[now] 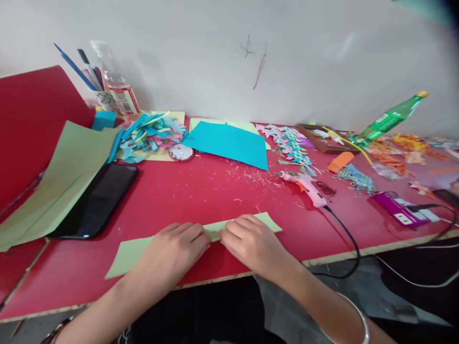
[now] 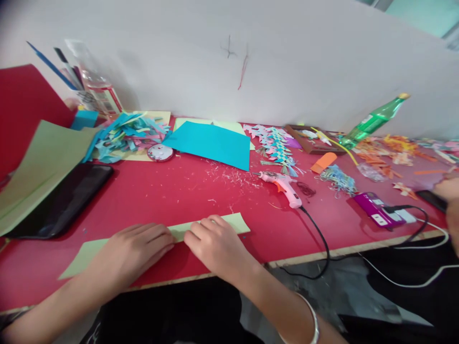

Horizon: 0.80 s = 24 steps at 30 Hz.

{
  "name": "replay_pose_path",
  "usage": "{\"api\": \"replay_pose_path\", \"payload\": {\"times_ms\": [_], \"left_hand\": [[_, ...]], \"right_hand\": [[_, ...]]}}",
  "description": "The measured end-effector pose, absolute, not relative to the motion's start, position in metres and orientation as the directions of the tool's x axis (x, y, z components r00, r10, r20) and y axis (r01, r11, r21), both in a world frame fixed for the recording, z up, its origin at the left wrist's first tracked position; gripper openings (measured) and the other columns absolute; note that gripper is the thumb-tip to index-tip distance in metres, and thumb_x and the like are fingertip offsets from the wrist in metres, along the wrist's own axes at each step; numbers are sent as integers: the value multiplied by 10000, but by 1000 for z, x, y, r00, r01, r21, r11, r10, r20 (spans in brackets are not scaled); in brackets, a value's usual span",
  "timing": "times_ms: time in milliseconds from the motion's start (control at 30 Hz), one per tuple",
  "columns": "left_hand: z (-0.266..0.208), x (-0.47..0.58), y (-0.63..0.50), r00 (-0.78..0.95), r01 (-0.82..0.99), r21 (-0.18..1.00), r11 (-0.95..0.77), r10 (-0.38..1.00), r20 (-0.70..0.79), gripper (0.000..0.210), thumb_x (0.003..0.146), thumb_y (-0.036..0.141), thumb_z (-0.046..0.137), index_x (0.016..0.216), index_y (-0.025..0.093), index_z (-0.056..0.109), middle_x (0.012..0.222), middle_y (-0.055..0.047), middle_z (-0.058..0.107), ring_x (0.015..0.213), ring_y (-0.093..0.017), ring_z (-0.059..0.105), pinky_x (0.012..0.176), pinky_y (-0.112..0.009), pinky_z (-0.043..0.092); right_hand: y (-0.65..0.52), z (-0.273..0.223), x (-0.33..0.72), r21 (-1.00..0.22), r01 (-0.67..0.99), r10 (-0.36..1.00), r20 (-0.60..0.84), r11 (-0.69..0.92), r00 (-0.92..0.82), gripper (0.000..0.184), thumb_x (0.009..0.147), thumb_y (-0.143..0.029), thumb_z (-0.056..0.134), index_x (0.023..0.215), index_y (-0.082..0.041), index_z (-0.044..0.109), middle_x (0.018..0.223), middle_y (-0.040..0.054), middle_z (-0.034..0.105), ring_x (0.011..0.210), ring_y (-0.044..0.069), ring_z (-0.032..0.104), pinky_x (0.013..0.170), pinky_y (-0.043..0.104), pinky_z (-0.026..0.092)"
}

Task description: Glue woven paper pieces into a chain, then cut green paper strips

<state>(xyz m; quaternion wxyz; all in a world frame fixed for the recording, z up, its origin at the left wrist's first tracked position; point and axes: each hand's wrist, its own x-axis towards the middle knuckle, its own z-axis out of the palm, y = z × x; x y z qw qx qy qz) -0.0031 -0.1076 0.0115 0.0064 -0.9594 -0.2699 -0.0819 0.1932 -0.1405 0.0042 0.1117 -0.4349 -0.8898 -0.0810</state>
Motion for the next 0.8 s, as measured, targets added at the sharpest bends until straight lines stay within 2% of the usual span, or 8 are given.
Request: {"api": "replay_pose_path", "payload": {"times_ms": [200, 433, 533, 667, 800], "left_hand": [[6, -15, -98, 773, 594, 140, -792, 610, 175, 289, 886, 250, 346, 737, 186, 585, 672, -2, 582, 554, -115, 535, 505, -224, 355], [5, -28, -94, 785, 595, 15, -804, 585, 206, 352, 897, 260, 303, 676, 172, 563, 629, -15, 556, 516, -126, 506, 493, -250, 333], [5, -29, -90, 807, 584, -24, -812, 577, 127, 346, 896, 231, 297, 667, 172, 550, 620, -14, 539, 495, -137, 495, 475, -261, 320], [3, -30, -84, 762, 647, -28, -762, 647, -6, 250, 880, 197, 332, 726, 175, 528, 676, -13, 536, 511, -147, 509, 439, -250, 288], [0, -30, -83, 739, 673, -27, -739, 673, -23, 233, 879, 197, 325, 741, 173, 511, 689, -14, 515, 523, -147, 507, 432, -243, 279]], "right_hand": [[-124, 6, 193, -9, 777, 765, 185, 629, -617, 213, 859, -191, 434, 676, -179, 542, 664, -8, 540, 636, 116, 471, 592, 257, 283], [-115, 0, 193, -82, 791, 790, 167, 607, -589, 232, 874, -269, 410, 721, -159, 545, 695, 10, 566, 636, 119, 490, 595, 250, 284], [-111, 0, 194, -122, 770, 778, 156, 626, -608, 247, 883, -270, 390, 718, -157, 535, 693, 9, 577, 634, 111, 499, 598, 241, 288], [-106, -3, 195, -122, 754, 762, 179, 645, -623, 257, 891, -262, 371, 717, -159, 529, 670, 0, 578, 609, 100, 500, 582, 236, 281], [-105, -6, 195, -86, 752, 749, 218, 653, -626, 249, 880, -253, 382, 689, -162, 514, 644, -5, 562, 591, 102, 487, 578, 240, 279]]}}
